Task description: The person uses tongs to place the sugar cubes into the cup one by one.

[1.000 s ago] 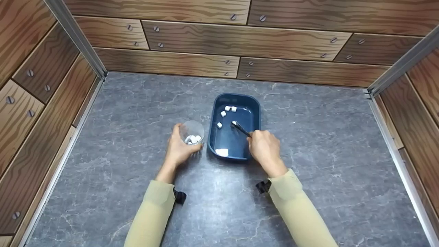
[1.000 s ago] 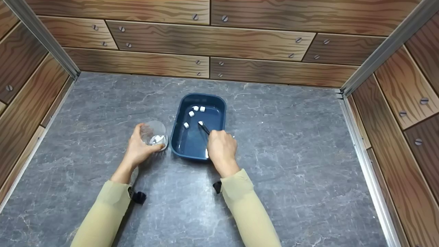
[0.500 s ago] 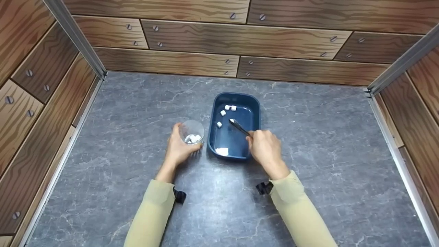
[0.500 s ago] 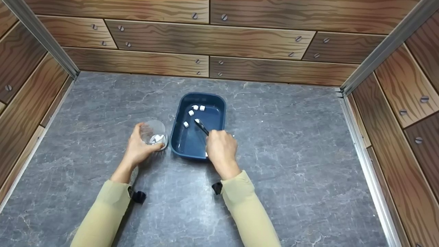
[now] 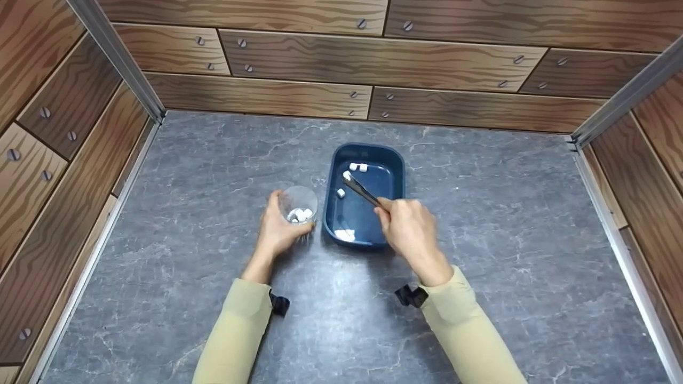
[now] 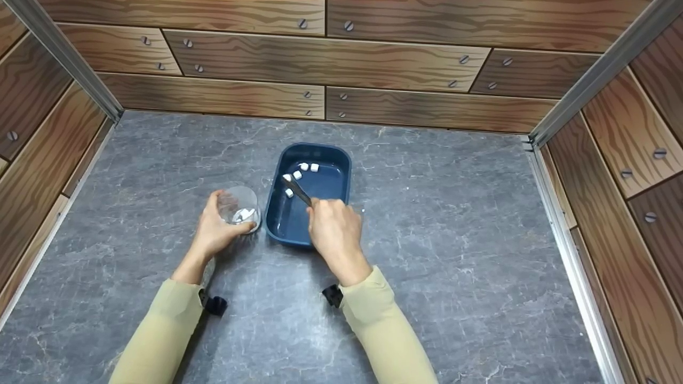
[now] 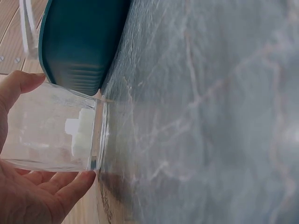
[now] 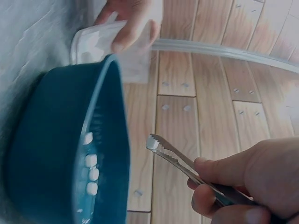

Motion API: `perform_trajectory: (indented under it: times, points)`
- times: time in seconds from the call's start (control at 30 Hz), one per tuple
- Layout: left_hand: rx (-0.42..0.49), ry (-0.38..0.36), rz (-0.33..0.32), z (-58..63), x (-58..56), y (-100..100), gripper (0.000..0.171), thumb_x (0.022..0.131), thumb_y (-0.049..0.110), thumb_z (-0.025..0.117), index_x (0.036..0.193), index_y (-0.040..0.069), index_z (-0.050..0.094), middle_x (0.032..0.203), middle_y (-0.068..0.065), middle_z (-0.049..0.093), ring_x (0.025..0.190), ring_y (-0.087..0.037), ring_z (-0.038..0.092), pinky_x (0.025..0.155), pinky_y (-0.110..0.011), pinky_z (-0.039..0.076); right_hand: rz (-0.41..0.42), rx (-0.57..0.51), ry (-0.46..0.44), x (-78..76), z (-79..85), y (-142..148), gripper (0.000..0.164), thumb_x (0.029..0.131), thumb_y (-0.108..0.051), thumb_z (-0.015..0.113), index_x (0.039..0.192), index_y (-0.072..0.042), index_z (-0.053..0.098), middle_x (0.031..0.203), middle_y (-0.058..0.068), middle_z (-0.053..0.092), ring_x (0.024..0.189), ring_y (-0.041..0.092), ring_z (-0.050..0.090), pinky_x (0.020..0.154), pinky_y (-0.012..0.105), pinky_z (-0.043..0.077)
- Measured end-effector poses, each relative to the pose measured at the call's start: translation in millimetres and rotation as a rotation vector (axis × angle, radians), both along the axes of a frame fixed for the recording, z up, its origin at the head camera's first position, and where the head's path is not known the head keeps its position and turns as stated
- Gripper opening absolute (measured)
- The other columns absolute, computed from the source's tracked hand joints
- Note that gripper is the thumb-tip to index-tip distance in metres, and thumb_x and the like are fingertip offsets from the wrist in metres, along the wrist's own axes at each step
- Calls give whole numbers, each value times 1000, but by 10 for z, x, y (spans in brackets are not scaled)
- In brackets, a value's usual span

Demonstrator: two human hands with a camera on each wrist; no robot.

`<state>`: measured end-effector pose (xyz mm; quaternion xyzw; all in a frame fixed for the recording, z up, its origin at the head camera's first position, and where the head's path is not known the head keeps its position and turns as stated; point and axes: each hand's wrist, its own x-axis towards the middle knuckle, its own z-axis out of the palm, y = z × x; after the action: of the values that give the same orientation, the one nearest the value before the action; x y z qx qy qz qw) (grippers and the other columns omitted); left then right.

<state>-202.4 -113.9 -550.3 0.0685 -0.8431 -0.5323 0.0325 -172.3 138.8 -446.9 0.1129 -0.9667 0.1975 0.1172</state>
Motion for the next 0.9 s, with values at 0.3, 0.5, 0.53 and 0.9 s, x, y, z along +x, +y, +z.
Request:
perform_trajectory:
  times: [0.3, 0.5, 0.53, 0.9]
  points:
    - [-12, -1, 6, -3, 1, -1, 104, 57, 22, 90, 143, 3, 36, 131, -26, 53, 119, -38, 52, 103, -47, 41, 121, -85, 68, 109, 85, -158, 22, 90, -14, 71, 110, -5, 75, 89, 12, 74, 62, 24, 65, 45, 34, 49]
    - [-15, 0, 6, 3, -1, -2, 103, 56, 22, 89, 143, 3, 37, 129, -25, 55, 116, -37, 53, 100, -46, 43, 171, -68, 78, 150, 97, -279, 20, 89, -15, 72, 107, -6, 76, 78, 9, 72, 58, 22, 63, 44, 33, 48]
    - [-15, -3, 6, 4, 0, -3, 104, 56, 22, 90, 143, 3, 36, 129, -25, 55, 116, -37, 53, 101, -46, 43, 176, -57, 80, 153, 94, -297, 19, 89, -15, 72, 106, -7, 77, 77, 8, 71, 58, 23, 63, 44, 34, 48]
    - [0, -10, -1, -1, -5, -4, 107, 58, 25, 91, 145, 3, 34, 134, -24, 53, 120, -38, 51, 102, -48, 42, 225, 22, 65, 161, 4, -467, 12, 89, -16, 72, 99, -12, 78, 71, 6, 68, 58, 28, 64, 46, 41, 50]
